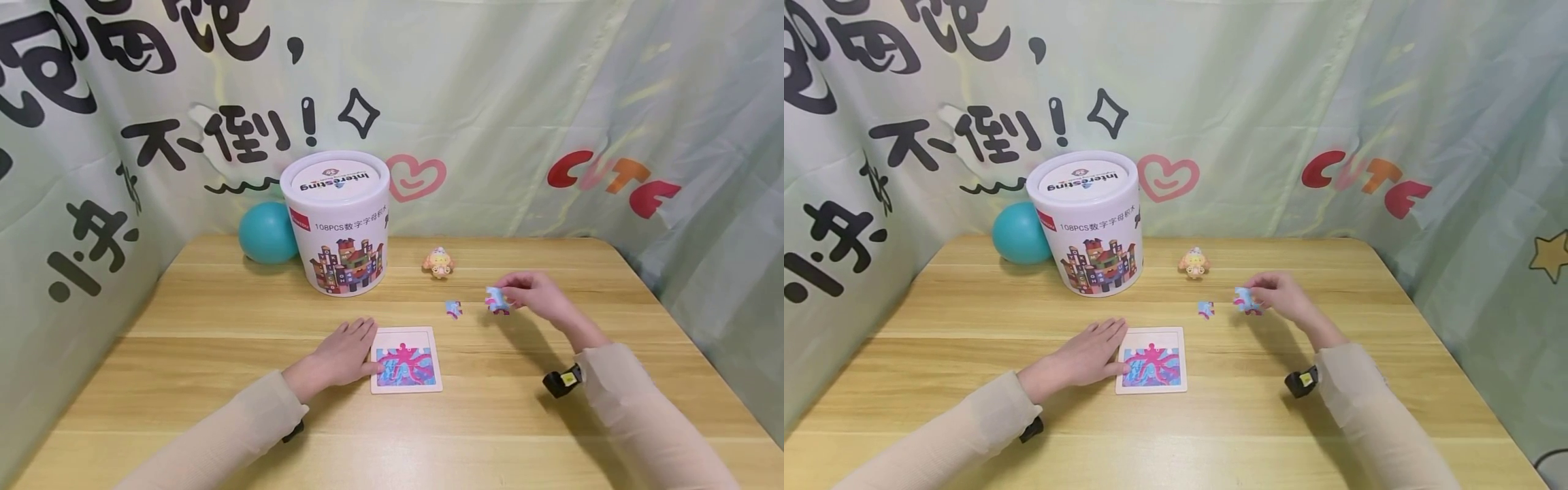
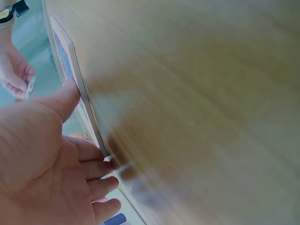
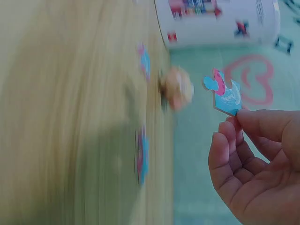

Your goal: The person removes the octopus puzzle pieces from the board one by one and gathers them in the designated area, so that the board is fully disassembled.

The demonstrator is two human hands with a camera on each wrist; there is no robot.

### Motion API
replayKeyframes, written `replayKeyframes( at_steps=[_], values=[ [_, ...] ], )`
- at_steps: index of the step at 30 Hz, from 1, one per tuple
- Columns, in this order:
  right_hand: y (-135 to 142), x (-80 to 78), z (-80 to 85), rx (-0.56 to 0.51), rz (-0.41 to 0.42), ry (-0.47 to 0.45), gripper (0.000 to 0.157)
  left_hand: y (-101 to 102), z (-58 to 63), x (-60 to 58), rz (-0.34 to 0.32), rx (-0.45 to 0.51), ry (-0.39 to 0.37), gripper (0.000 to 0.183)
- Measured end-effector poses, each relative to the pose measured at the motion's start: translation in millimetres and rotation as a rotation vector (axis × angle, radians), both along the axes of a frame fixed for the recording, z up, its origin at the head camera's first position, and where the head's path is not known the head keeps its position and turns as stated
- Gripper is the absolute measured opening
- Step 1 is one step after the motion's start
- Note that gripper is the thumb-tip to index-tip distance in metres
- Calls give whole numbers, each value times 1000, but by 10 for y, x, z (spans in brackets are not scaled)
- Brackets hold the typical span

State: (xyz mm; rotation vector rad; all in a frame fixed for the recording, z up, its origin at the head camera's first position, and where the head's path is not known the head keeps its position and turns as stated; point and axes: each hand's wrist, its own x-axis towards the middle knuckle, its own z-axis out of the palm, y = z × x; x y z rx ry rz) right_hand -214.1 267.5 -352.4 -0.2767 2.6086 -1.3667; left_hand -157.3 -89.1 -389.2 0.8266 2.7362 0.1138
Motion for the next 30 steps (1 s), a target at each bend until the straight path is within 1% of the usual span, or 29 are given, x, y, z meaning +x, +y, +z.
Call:
replayKeyframes(
  at_steps=[5,9,13,17,23,30],
  values=[
    [348,-44,-32,15,-67,-31,32,1,11,11,3,-2,-3,75],
    [572,-58,-90,37,-88,-49,32,2,7,7,2,-6,0,76],
    [732,-67,-147,65,-94,-75,30,0,3,2,0,-8,4,76],
    [836,-89,-181,84,-97,-114,30,-7,-12,-3,-1,-3,5,76],
    [908,-143,-221,95,-111,-159,31,-10,-22,-1,-4,-2,11,76],
    [976,-214,-291,124,-117,-172,28,3,9,10,-4,-9,2,76]
  ],
)
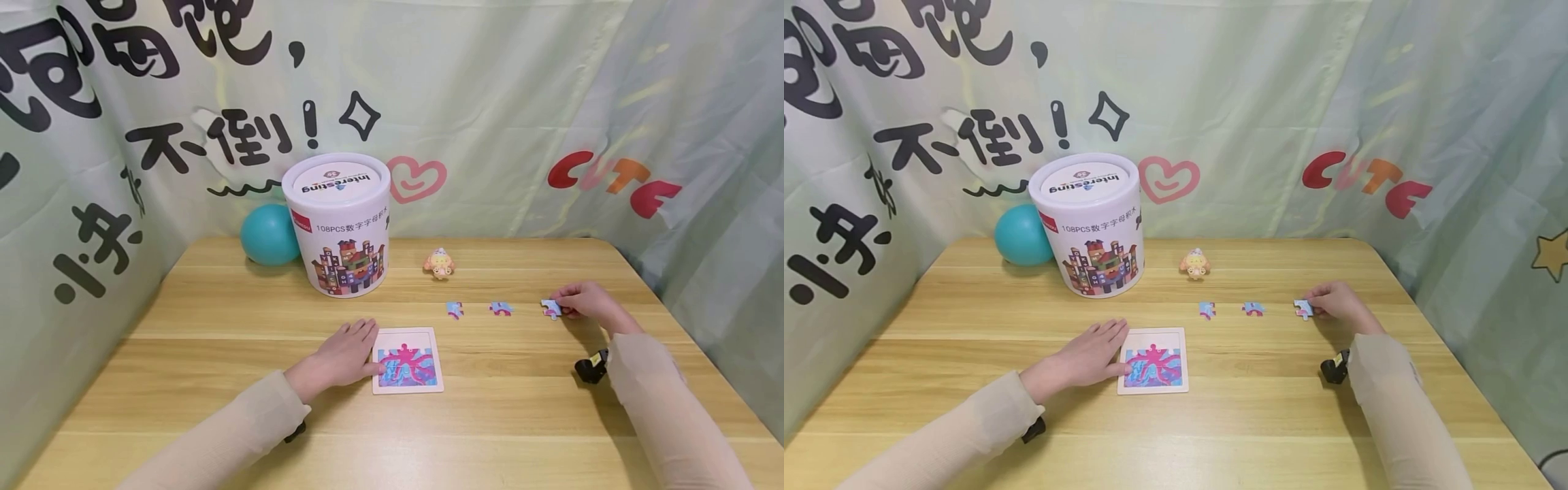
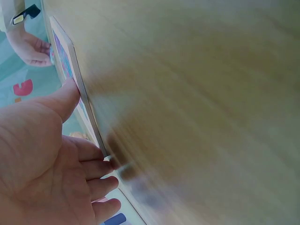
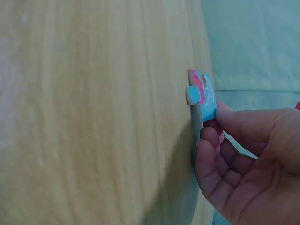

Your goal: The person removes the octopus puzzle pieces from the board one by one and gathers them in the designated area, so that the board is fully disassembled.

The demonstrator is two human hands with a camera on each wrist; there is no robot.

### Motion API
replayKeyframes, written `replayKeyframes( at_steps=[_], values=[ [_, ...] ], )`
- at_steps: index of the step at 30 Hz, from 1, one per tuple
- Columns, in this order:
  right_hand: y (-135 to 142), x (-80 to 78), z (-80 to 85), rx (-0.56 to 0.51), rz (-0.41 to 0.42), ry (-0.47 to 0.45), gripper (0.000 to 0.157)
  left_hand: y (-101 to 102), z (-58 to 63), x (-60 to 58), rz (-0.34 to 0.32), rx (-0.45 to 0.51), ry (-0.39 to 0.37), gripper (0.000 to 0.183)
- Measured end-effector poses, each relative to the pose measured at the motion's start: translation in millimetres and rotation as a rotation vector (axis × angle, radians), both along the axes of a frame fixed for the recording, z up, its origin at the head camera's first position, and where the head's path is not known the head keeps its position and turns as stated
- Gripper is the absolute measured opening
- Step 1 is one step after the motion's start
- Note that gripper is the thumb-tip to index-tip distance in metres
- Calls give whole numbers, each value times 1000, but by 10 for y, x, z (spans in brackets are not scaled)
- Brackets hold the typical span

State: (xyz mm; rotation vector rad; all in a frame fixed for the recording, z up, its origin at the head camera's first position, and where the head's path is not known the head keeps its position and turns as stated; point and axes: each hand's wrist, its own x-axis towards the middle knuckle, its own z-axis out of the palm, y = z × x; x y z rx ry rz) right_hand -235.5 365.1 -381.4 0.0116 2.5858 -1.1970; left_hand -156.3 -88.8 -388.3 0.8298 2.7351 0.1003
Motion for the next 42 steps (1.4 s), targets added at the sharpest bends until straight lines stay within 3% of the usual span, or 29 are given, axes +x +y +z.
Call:
replayKeyframes(
  at_steps=[14,25,34,42],
  values=[
    [7,-33,-9,51,-16,-25,25,6,2,-6,5,5,-1,76],
    [-44,-19,55,33,-5,11,29,1,-2,-10,8,13,-9,77],
    [-356,89,229,33,47,83,41,-17,8,0,-4,38,-2,76],
    [-825,173,239,-53,168,133,35,-26,7,4,-27,50,10,74]
  ],
)
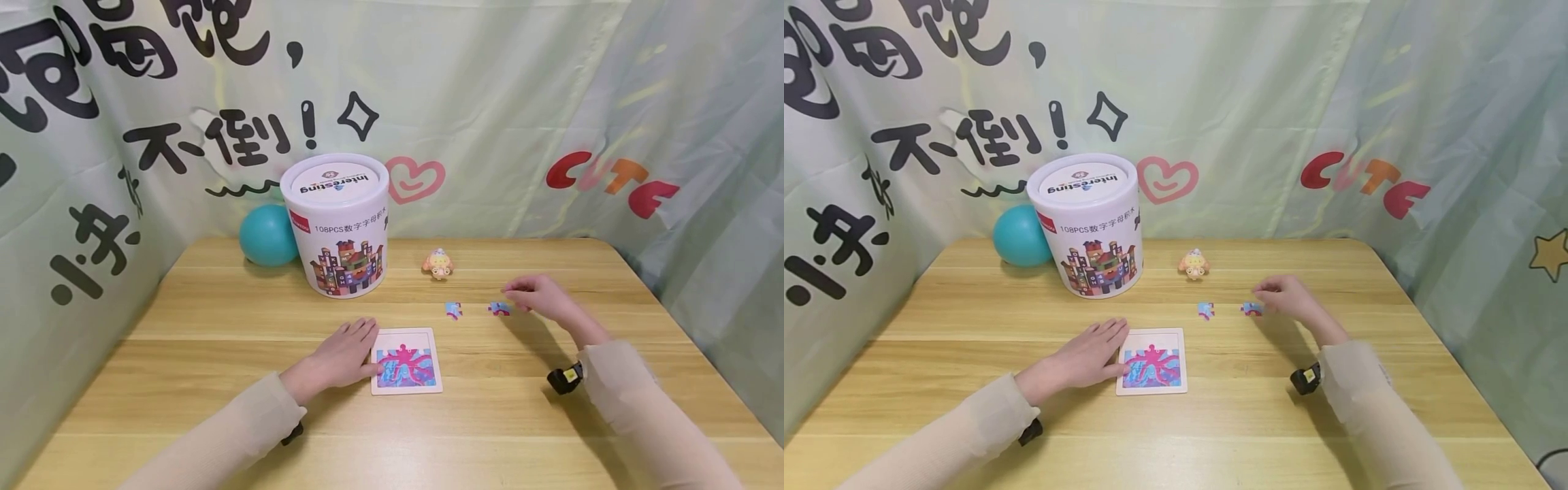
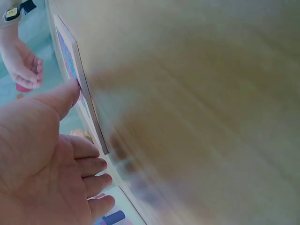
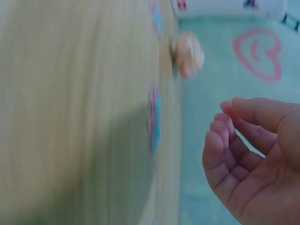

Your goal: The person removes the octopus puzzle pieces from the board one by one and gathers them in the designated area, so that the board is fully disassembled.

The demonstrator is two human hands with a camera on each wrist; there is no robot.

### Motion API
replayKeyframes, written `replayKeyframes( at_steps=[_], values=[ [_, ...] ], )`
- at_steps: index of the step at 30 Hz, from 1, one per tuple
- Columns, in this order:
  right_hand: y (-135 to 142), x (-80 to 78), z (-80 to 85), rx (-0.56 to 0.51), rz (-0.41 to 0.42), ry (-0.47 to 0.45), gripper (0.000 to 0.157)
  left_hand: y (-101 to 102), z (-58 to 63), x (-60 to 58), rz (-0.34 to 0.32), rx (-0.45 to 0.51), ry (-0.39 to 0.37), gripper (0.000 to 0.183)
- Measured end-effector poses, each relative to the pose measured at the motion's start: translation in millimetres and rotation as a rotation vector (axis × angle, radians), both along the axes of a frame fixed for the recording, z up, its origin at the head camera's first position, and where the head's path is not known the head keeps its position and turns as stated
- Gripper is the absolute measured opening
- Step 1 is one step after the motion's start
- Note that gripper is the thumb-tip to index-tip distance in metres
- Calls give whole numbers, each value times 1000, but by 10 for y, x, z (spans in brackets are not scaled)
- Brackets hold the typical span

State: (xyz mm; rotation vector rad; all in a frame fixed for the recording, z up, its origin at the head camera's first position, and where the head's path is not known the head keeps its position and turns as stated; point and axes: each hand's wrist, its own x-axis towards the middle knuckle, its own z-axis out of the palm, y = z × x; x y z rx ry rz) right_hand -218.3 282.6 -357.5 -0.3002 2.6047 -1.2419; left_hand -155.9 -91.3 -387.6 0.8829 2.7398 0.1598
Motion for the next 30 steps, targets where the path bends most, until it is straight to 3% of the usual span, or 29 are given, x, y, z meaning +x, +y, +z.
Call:
replayKeyframes(
  at_steps=[12,22,30],
  values=[
    [-801,157,-90,-32,231,74,21,-53,-19,39,5,15,-36,80],
    [-1376,267,-183,34,411,128,13,-61,-8,47,2,8,-41,79],
    [-1633,299,-223,47,476,100,11,-56,-13,43,-7,18,-33,79]
  ],
)
